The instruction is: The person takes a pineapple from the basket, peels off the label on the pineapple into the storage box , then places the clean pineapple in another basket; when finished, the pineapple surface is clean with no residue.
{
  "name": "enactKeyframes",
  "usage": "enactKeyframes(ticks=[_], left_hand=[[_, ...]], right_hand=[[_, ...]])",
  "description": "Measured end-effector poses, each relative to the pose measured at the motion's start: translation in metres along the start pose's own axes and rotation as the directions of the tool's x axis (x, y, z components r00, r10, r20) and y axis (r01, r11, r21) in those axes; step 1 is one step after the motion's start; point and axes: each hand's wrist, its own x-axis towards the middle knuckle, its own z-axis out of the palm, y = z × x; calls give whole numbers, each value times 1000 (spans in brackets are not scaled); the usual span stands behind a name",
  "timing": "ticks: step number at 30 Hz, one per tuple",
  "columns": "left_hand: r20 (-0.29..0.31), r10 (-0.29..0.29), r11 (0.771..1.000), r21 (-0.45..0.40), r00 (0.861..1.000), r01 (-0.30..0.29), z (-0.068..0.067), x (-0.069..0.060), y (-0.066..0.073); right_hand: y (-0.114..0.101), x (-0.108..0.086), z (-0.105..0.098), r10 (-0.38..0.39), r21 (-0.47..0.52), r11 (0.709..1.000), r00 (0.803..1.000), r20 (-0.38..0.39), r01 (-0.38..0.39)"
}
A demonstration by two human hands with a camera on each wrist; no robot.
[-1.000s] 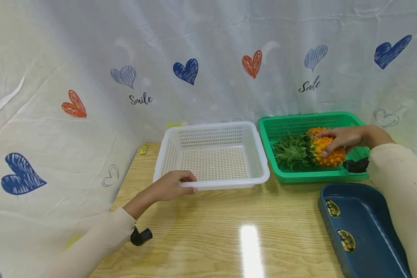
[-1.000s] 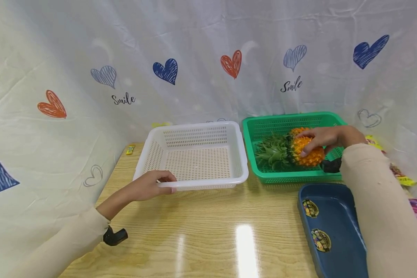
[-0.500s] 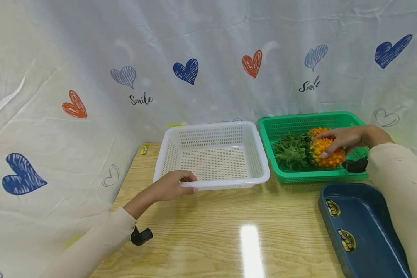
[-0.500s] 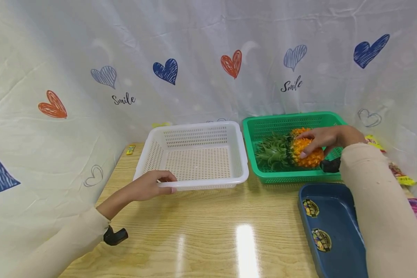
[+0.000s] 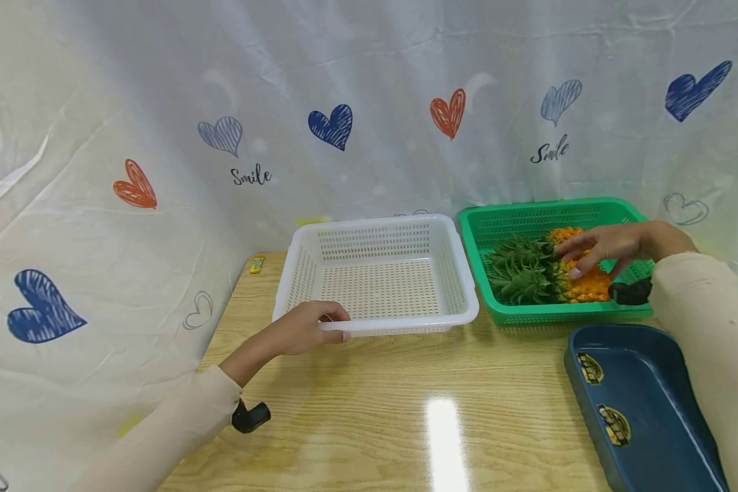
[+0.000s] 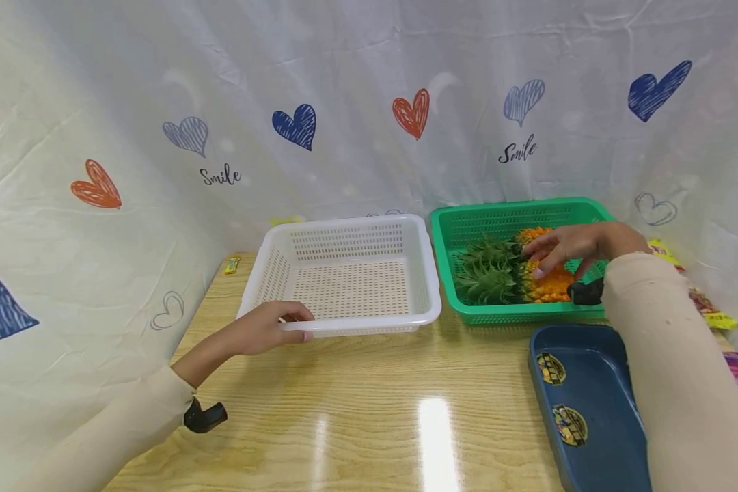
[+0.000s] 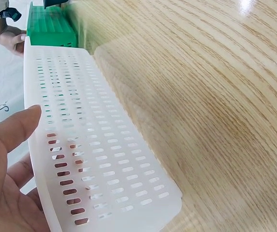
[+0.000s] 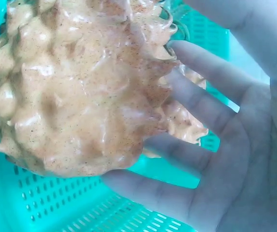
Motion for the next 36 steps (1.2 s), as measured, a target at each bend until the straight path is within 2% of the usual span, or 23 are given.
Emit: enactKeyframes(ticks=[16, 28, 36], left_hand=[[5, -14, 1000, 2, 1000, 14, 0, 0, 2], [-2, 1, 1000, -14, 1000, -1, 0, -1, 1], [-13, -11, 1000, -12, 1000, 11, -2, -1, 1]], right_hand=[[5, 0, 1, -18, 36, 999, 999, -48, 20], [3, -4, 2, -46, 18, 999, 995, -91, 47], [1, -10, -1, -57, -32, 998, 993, -100, 54]])
